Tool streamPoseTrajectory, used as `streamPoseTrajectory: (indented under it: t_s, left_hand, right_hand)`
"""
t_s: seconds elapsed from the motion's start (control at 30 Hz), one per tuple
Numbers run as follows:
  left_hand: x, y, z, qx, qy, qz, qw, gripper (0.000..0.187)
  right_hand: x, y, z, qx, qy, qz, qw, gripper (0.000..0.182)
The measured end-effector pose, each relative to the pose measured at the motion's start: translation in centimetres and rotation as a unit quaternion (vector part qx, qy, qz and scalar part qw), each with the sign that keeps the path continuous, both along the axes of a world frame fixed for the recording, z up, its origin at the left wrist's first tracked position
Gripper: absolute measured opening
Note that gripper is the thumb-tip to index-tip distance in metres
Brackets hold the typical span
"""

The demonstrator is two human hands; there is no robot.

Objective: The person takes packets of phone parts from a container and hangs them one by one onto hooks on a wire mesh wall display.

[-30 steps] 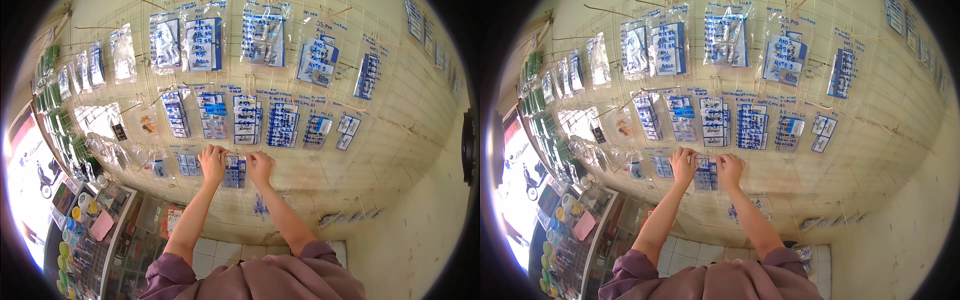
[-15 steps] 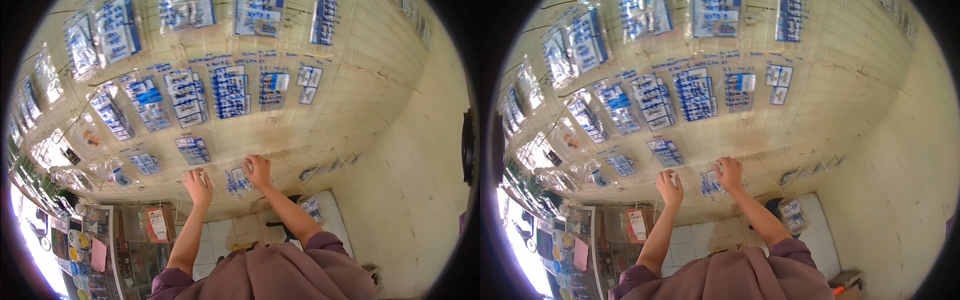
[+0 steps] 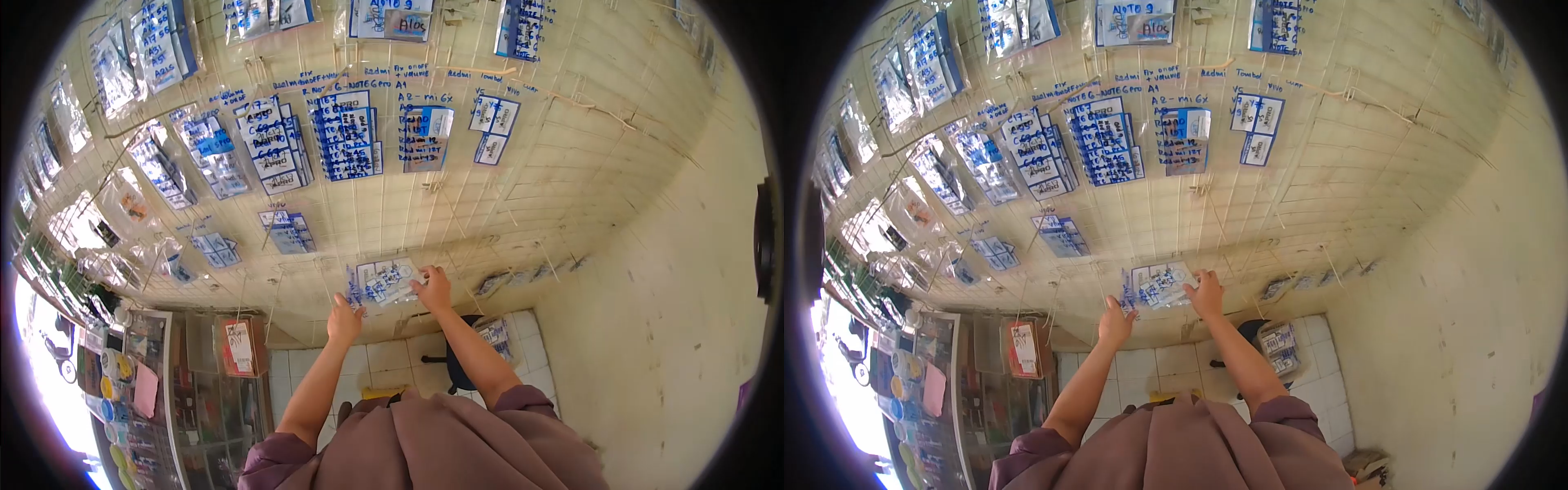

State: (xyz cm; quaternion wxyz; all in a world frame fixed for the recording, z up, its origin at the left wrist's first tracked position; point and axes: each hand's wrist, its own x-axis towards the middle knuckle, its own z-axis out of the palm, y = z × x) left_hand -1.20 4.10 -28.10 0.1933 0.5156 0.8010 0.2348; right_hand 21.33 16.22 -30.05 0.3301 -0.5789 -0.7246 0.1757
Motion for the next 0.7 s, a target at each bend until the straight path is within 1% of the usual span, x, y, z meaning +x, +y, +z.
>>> streamPoseTrajectory:
  t_s: [0.03, 0.07, 0.1, 0.13, 0.17, 0.23, 0.27, 0.3, 0.33, 0.37, 0.4, 0.43, 0.47, 0.5, 0.53, 0.57, 0.6, 0.63, 0.67, 0.7]
  left_hand:
    - [-0.4, 0.2, -1.3, -0.002, 0.0, 0.006, 1.0, 0.055]
    - [-0.7, 0.6, -2.7, 0.017, -0.058, 0.016, 0.998, 0.054]
    - [-0.5, 0.4, -2.5, 0.036, -0.115, 0.026, 0.992, 0.053]
    - [-0.3, 0.2, -2.3, 0.036, -0.116, 0.033, 0.992, 0.053]
    - [-0.2, 0.3, -2.0, 0.035, -0.129, 0.046, 0.99, 0.05]
    - [0.3, 0.1, -0.7, 0.036, -0.141, 0.063, 0.987, 0.048]
    - [0.9, 0.0, 0.0, 0.079, -0.113, 0.069, 0.988, 0.046]
    - [1.2, 0.0, 0.2, 0.122, -0.084, 0.074, 0.986, 0.044]
    - [1.4, 0.0, 0.4, 0.122, -0.082, 0.076, 0.986, 0.044]
    - [1.6, -0.1, 0.6, 0.146, -0.08, 0.058, 0.984, 0.041]
    - [1.9, 0.0, 0.8, 0.17, -0.077, 0.04, 0.982, 0.039]
    - [2.5, 0.0, 2.0, 0.171, -0.076, 0.041, 0.981, 0.039]
    - [3.1, -0.2, 3.2, 0.183, -0.128, 0.036, 0.974, 0.036]
    - [3.4, -0.3, 4.4, 0.194, -0.179, 0.03, 0.964, 0.034]
    - [3.4, -0.3, 4.9, 0.196, -0.177, 0.027, 0.964, 0.034]
    - [3.4, -0.1, 5.5, 0.203, -0.166, -0.004, 0.965, 0.032]
    - [3.6, 0.1, 6.2, 0.21, -0.155, -0.035, 0.965, 0.032]
    - [3.8, 0.1, 7.4, 0.212, -0.156, -0.04, 0.964, 0.032]
    - [4.0, 0.1, 8.6, 0.228, -0.154, -0.067, 0.959, 0.032]
    - [4.2, 0.1, 10.0, 0.243, -0.151, -0.094, 0.953, 0.033]
  right_hand:
    - [0.1, 0.2, -0.4, 0.021, 0.061, 0.008, 0.998, 0.043]
    - [0.3, 0.3, -0.9, 0.019, 0.061, 0.015, 0.998, 0.043]
    - [0.4, 0.4, -0.9, 0.01, 0.098, 0.024, 0.995, 0.045]
    - [0.6, 0.5, -0.9, 0.001, 0.136, 0.033, 0.99, 0.048]
    - [0.8, 0.6, -0.9, 0.0, 0.135, 0.039, 0.99, 0.048]
    - [1.0, 0.4, 0.0, -0.062, 0.145, 0.037, 0.987, 0.046]
    - [1.0, 0.1, 0.4, -0.062, 0.146, 0.041, 0.986, 0.046]
    - [0.9, -0.3, 0.9, -0.019, 0.087, 0.026, 0.996, 0.044]
    - [0.8, -0.7, 1.3, 0.024, 0.028, 0.009, 0.999, 0.043]
    - [0.6, -0.9, 1.9, 0.025, 0.029, 0.011, 0.999, 0.043]
    - [0.5, -1.0, 2.4, 0.055, 0.041, 0.033, 0.997, 0.041]
    - [0.4, -1.1, 2.9, 0.086, 0.053, 0.055, 0.993, 0.04]
    - [0.2, -1.1, 3.4, 0.088, 0.054, 0.056, 0.993, 0.04]
    - [-0.1, -1.1, 4.2, 0.099, 0.079, 0.103, 0.987, 0.042]
    - [-0.3, -1.1, 4.9, 0.11, 0.104, 0.148, 0.977, 0.045]
    - [-0.5, -1.2, 5.7, 0.114, 0.105, 0.145, 0.977, 0.045]
    - [-0.5, -1.3, 6.8, 0.098, 0.146, 0.183, 0.967, 0.049]
    - [-0.4, -1.7, 8.1, 0.082, 0.185, 0.219, 0.954, 0.053]
    - [0.0, -2.0, 9.3, 0.085, 0.184, 0.215, 0.955, 0.053]
    - [0.4, -2.4, 10.9, 0.055, 0.211, 0.234, 0.948, 0.057]
